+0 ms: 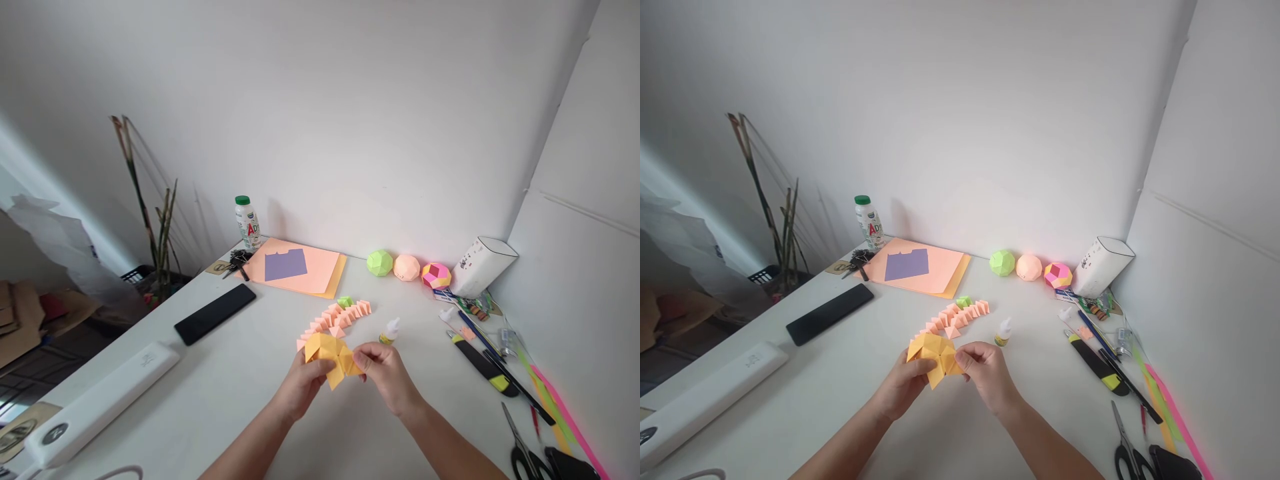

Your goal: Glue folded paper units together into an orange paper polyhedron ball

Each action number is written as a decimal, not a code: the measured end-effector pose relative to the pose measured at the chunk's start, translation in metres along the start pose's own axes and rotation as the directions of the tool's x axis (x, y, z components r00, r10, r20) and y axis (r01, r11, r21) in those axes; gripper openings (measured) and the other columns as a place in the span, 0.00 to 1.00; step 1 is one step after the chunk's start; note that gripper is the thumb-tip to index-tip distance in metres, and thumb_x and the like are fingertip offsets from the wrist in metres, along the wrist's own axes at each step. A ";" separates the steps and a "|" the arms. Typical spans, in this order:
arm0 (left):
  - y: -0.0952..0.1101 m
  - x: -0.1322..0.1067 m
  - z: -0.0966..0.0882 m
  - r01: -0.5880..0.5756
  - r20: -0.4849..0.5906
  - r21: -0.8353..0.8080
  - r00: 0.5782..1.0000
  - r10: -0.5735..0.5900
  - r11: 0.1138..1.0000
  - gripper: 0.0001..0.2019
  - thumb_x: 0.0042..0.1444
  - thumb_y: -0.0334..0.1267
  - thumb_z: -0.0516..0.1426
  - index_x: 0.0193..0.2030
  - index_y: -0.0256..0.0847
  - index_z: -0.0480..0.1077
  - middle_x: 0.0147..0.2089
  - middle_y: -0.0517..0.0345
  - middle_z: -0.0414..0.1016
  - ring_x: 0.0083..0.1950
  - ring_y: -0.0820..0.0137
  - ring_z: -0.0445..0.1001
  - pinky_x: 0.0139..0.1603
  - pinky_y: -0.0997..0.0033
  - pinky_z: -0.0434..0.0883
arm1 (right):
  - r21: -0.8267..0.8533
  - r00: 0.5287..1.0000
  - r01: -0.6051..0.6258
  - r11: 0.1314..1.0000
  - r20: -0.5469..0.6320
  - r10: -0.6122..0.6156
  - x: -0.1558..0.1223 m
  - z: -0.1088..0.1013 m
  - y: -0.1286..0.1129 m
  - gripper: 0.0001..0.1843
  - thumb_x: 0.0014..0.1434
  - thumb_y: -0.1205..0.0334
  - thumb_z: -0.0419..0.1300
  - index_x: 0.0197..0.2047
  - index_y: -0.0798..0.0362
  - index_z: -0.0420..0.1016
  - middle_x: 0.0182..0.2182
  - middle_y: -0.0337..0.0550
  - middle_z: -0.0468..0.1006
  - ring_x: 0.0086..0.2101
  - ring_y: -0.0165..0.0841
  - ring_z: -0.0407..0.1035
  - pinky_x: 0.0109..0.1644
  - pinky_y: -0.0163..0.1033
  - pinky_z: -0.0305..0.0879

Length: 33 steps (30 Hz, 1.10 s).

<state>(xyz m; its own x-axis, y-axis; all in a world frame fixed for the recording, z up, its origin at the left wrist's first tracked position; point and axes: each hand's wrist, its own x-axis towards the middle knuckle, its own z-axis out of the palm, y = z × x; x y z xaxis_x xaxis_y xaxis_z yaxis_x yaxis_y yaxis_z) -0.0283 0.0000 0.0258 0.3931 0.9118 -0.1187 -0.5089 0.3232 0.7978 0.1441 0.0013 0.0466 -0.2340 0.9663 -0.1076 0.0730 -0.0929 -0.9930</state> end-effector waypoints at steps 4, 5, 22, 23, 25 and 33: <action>0.000 0.000 0.000 -0.003 -0.023 0.016 1.000 0.003 1.000 0.05 0.45 0.32 0.57 0.31 0.37 0.68 0.30 0.57 0.68 0.33 0.69 0.67 0.34 0.68 0.64 | -0.001 0.999 -0.011 1.000 -0.033 0.011 -0.002 0.002 0.002 0.15 0.53 0.51 0.60 0.26 0.56 0.74 0.24 0.40 0.70 0.25 0.28 0.59 0.29 0.34 0.59; 0.000 0.000 0.000 -0.002 -0.024 0.026 1.000 0.003 1.000 0.05 0.45 0.32 0.57 0.31 0.37 0.68 0.30 0.57 0.68 0.33 0.69 0.67 0.34 0.69 0.64 | -0.002 0.999 -0.013 1.000 -0.039 0.013 -0.003 0.002 0.002 0.15 0.53 0.51 0.61 0.27 0.56 0.74 0.24 0.40 0.70 0.25 0.28 0.60 0.29 0.34 0.59; -0.001 0.000 -0.001 -0.016 -0.102 0.095 0.994 0.026 0.995 0.05 0.45 0.32 0.57 0.32 0.38 0.68 0.29 0.59 0.68 0.31 0.71 0.65 0.32 0.72 0.63 | -0.033 0.995 0.005 0.999 -0.095 -0.008 -0.009 0.009 0.002 0.15 0.54 0.50 0.60 0.29 0.56 0.74 0.24 0.40 0.71 0.25 0.29 0.61 0.29 0.34 0.60; -0.002 0.000 -0.001 -0.010 -0.104 0.094 0.994 0.020 0.996 0.06 0.45 0.33 0.58 0.32 0.38 0.68 0.30 0.59 0.68 0.32 0.71 0.65 0.33 0.72 0.64 | -0.035 0.995 0.006 0.999 -0.101 -0.010 -0.009 0.009 0.001 0.15 0.54 0.50 0.60 0.29 0.56 0.74 0.24 0.40 0.71 0.25 0.29 0.61 0.29 0.34 0.60; -0.002 0.000 -0.001 0.001 -0.104 0.091 0.994 0.008 0.996 0.07 0.45 0.34 0.59 0.33 0.38 0.68 0.31 0.59 0.69 0.33 0.70 0.66 0.34 0.71 0.64 | -0.035 0.994 0.006 0.999 -0.112 -0.010 -0.009 0.009 0.000 0.16 0.53 0.50 0.60 0.28 0.55 0.74 0.24 0.40 0.71 0.25 0.29 0.61 0.28 0.34 0.60; 0.004 -0.001 0.002 0.019 -0.001 0.082 1.000 -0.019 0.996 0.12 0.44 0.38 0.63 0.35 0.38 0.70 0.32 0.57 0.71 0.35 0.68 0.68 0.36 0.70 0.65 | -0.042 0.993 0.025 0.999 -0.111 -0.030 -0.009 0.009 0.001 0.15 0.54 0.51 0.59 0.28 0.55 0.73 0.24 0.40 0.71 0.25 0.30 0.62 0.29 0.34 0.60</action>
<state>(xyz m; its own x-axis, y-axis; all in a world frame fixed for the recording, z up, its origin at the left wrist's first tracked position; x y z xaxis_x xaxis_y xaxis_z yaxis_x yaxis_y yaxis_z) -0.0293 -0.0003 0.0298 0.4018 0.9058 -0.1344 -0.4369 0.3186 0.8412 0.1377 -0.0100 0.0460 -0.1270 0.9893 -0.0719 0.1076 -0.0583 -0.9925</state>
